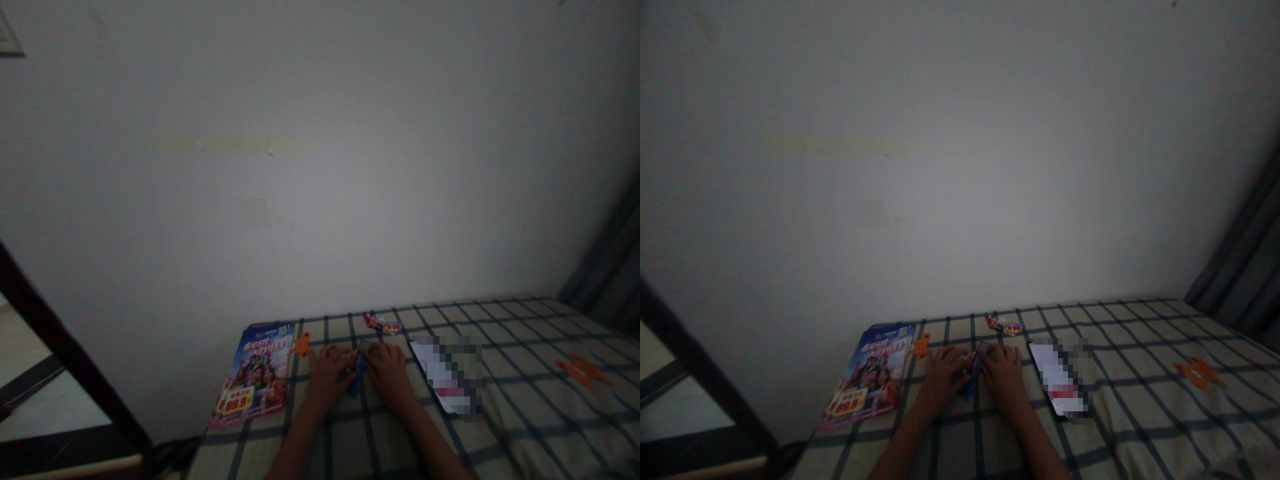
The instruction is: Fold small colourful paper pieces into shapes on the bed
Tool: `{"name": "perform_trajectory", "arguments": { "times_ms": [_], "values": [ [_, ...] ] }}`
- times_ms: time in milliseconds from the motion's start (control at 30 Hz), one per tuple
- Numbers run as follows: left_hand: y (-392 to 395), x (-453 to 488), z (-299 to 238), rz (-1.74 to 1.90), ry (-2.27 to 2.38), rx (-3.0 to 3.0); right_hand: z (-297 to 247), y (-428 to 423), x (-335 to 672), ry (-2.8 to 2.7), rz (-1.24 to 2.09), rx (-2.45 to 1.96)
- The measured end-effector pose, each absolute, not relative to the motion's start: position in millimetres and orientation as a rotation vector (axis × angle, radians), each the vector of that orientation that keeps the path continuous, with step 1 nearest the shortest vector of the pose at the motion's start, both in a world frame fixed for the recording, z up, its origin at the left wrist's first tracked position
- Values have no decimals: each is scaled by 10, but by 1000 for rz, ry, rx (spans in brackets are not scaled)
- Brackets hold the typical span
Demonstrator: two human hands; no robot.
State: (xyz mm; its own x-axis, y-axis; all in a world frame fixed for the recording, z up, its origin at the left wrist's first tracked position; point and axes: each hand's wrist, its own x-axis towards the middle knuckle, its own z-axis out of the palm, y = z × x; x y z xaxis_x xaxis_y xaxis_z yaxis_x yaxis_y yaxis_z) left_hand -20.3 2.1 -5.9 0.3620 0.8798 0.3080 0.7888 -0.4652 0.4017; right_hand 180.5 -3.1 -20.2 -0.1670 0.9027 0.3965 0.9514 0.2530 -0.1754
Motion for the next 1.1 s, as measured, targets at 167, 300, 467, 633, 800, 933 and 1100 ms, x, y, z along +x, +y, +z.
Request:
{"name": "perform_trajectory", "arguments": {
  "times_ms": [167, 300, 467, 633, 800, 933, 1100],
  "values": [
    [12, -200, -106, 726, 1516, 2488, -237, -4, 1824, -2129, -112, -1660],
    [-12, -189, -104, 730, 1568, 2510, -248, 12, 1852, -2105, -34, -1599],
    [-21, -180, -72, 722, 1658, 2510, -272, 26, 1892, -2070, -18, -1549],
    [-13, -176, -52, 696, 1741, 2485, -307, 45, 1911, -2043, -25, -1516],
    [-5, -188, -78, 741, 1720, 2456, -274, 28, 1902, -2044, -2, -1506],
    [-7, -198, -88, 765, 1697, 2457, -258, 19, 1887, -2085, -6, -1510],
    [-20, -208, -75, 784, 1659, 2426, -260, 27, 1876, -2118, -7, -1544]
  ]
}}
